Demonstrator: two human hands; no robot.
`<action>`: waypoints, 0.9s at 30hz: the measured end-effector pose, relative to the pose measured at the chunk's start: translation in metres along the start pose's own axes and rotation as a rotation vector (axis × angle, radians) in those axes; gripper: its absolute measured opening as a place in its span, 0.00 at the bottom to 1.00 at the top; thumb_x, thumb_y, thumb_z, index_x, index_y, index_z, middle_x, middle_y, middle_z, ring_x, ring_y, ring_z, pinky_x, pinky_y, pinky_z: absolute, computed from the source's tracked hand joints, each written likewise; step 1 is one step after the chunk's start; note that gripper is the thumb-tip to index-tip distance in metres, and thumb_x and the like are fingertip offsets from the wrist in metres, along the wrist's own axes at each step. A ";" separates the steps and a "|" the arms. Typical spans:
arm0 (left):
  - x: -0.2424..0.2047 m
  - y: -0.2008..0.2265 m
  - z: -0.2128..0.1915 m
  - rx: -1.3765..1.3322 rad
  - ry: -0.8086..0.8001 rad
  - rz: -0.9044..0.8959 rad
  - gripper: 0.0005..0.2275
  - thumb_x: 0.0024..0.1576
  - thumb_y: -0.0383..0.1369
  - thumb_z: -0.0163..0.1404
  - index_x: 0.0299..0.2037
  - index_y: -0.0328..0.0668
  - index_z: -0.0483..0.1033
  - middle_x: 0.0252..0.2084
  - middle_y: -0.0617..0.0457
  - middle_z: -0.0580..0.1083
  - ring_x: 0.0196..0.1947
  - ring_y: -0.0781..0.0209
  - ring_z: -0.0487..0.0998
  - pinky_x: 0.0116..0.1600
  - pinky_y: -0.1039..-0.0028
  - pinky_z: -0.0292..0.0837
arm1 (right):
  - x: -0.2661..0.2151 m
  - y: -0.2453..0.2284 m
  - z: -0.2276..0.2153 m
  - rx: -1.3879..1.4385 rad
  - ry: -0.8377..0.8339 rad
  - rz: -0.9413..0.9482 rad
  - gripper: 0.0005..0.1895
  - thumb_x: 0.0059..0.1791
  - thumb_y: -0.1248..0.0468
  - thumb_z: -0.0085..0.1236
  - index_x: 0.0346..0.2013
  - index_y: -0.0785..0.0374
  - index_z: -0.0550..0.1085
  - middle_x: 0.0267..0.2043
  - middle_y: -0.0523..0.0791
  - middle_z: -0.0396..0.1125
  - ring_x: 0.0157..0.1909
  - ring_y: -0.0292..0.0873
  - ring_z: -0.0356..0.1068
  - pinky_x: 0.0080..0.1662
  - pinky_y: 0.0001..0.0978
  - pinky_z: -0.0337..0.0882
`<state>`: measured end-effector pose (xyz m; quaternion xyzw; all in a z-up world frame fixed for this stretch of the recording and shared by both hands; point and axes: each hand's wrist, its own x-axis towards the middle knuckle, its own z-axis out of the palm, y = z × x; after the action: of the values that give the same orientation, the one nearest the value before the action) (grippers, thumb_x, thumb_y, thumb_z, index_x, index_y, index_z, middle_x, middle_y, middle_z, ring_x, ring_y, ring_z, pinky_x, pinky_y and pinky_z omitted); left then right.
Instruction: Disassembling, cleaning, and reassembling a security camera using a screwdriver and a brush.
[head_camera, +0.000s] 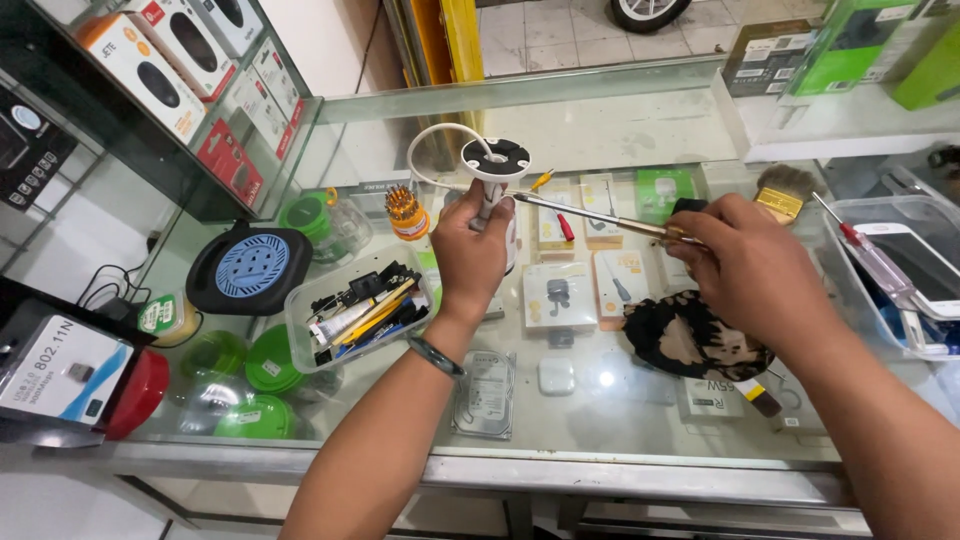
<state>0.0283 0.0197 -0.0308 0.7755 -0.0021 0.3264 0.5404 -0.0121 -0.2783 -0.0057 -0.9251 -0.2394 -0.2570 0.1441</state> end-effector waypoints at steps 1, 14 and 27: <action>-0.001 0.000 0.000 0.000 -0.001 0.002 0.15 0.57 0.34 0.56 0.54 0.48 0.81 0.39 0.52 0.79 0.43 0.57 0.76 0.51 0.69 0.72 | 0.000 -0.001 0.000 -0.001 0.002 0.001 0.15 0.53 0.61 0.60 0.54 0.60 0.79 0.40 0.48 0.66 0.43 0.56 0.69 0.38 0.50 0.70; -0.002 -0.008 0.005 0.025 0.007 0.087 0.16 0.56 0.33 0.57 0.55 0.48 0.80 0.42 0.51 0.82 0.46 0.56 0.77 0.52 0.67 0.73 | 0.002 -0.006 -0.003 0.029 -0.002 -0.002 0.15 0.53 0.62 0.60 0.53 0.61 0.79 0.41 0.49 0.67 0.43 0.55 0.70 0.38 0.50 0.71; -0.002 -0.005 0.003 0.022 0.004 0.074 0.16 0.56 0.33 0.57 0.55 0.47 0.80 0.44 0.51 0.83 0.47 0.56 0.77 0.56 0.67 0.73 | 0.002 0.000 -0.003 0.071 0.120 -0.090 0.13 0.52 0.63 0.65 0.48 0.66 0.80 0.42 0.50 0.71 0.44 0.53 0.71 0.44 0.44 0.71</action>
<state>0.0300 0.0182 -0.0368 0.7801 -0.0262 0.3475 0.5196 -0.0119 -0.2786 -0.0024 -0.8907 -0.2808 -0.3095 0.1791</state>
